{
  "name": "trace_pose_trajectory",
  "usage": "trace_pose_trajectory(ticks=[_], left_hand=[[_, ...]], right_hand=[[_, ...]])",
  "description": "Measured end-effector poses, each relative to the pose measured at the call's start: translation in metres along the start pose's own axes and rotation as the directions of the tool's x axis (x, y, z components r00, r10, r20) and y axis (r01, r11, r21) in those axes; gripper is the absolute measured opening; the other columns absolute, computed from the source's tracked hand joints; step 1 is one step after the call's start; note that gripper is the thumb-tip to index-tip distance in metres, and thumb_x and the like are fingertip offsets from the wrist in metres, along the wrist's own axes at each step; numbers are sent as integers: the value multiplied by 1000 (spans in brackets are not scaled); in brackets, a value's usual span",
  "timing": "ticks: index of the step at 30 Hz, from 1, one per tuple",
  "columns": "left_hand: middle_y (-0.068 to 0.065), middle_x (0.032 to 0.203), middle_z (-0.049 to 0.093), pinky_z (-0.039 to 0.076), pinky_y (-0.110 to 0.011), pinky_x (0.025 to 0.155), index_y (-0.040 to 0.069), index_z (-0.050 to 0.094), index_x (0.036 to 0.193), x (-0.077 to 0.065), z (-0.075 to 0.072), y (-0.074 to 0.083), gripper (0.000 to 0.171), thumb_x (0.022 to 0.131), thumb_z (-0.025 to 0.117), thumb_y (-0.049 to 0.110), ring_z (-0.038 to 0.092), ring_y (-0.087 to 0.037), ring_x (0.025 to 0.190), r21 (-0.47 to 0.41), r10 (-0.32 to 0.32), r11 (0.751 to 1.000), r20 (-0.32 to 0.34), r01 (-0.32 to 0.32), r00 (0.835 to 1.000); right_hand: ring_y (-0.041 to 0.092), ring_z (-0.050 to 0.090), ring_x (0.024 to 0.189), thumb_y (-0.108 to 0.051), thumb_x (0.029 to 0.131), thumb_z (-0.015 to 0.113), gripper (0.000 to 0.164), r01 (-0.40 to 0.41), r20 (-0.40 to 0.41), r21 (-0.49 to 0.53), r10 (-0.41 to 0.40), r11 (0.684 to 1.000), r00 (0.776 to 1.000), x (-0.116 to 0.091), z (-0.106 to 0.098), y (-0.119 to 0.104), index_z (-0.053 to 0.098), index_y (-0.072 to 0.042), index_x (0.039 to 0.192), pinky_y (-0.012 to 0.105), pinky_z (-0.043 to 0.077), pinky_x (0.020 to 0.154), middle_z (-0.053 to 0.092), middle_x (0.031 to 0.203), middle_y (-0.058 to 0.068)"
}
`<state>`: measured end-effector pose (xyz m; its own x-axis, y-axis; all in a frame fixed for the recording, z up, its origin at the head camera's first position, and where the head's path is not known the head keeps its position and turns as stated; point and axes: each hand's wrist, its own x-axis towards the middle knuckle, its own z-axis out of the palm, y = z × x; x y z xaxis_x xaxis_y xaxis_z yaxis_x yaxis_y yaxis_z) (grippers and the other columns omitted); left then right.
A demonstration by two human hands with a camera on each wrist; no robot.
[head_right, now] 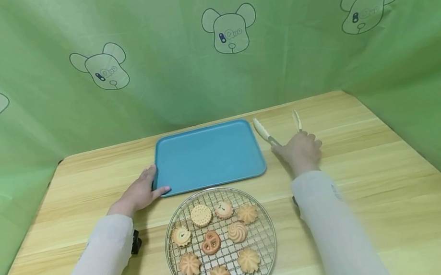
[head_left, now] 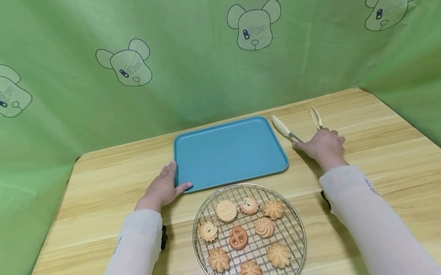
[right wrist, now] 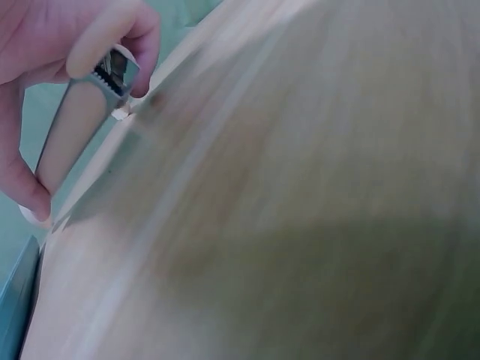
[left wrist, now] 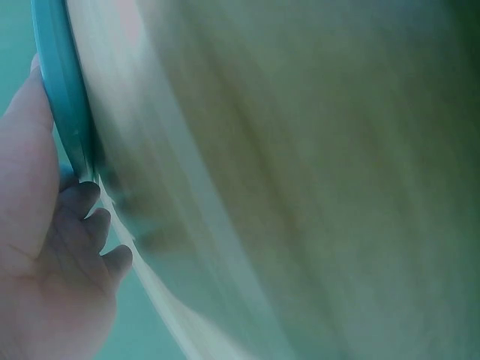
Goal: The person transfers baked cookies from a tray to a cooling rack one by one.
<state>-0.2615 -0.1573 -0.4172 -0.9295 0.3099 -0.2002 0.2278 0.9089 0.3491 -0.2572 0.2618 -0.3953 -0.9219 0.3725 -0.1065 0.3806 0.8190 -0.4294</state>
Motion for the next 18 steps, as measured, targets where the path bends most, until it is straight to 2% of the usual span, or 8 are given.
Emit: trace_pose_trajectory(ticks=[10,14,18], left_hand=[[-15,157,6,11,-44,115,0,5,151,1,1,-1,92,93,50,55,6,-32,143,6,-2,1000,4,2,1000],[-16,157,7,11,-45,115,-1,7,151,1,1,-1,91,93,51,54,6,-34,143,3,3,1000,1,-3,1000],[-15,157,7,11,-44,115,-1,7,151,1,2,-2,91,93,50,55,6,-33,143,7,2,1000,7,-2,1000]], right_hand=[[51,41,97,-55,81,66,91,67,-17,2,-67,998,998,-2,2,3,42,24,118,56,42,79,44,105,38],[52,41,100,-62,82,60,97,82,-26,3,-81,997,996,-4,1,2,39,25,120,58,43,80,43,106,39],[53,39,106,-69,81,54,106,63,-28,30,-62,998,998,-4,1,0,33,24,128,60,43,83,40,112,40]])
